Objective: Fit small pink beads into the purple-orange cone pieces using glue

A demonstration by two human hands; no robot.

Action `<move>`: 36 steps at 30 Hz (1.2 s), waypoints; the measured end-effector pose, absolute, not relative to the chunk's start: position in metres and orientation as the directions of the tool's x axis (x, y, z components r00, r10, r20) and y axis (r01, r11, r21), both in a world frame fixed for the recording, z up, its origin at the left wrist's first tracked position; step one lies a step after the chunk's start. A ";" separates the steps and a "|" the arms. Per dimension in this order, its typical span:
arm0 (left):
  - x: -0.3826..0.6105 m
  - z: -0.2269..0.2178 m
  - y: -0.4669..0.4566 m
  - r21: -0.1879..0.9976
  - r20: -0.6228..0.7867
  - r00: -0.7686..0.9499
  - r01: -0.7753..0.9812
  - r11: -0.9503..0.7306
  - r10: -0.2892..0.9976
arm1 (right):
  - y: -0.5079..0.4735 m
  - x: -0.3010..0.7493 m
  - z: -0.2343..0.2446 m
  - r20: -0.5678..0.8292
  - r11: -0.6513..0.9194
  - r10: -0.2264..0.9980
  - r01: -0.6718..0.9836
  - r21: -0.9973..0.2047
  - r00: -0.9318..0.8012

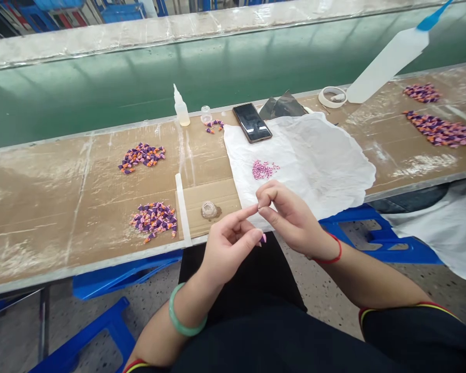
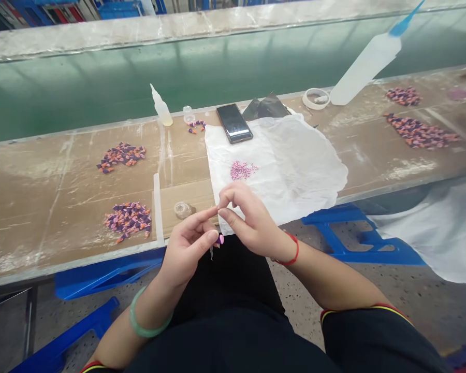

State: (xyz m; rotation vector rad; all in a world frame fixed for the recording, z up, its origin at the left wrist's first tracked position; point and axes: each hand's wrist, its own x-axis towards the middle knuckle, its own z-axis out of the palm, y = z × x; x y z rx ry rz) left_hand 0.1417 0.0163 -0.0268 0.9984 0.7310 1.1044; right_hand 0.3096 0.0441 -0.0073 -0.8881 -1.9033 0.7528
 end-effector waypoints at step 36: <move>0.128 0.001 -0.032 0.971 0.240 -0.120 0.029 -0.238 0.963 | 0.000 0.275 0.013 0.254 0.227 0.892 -0.114 -0.967 -0.374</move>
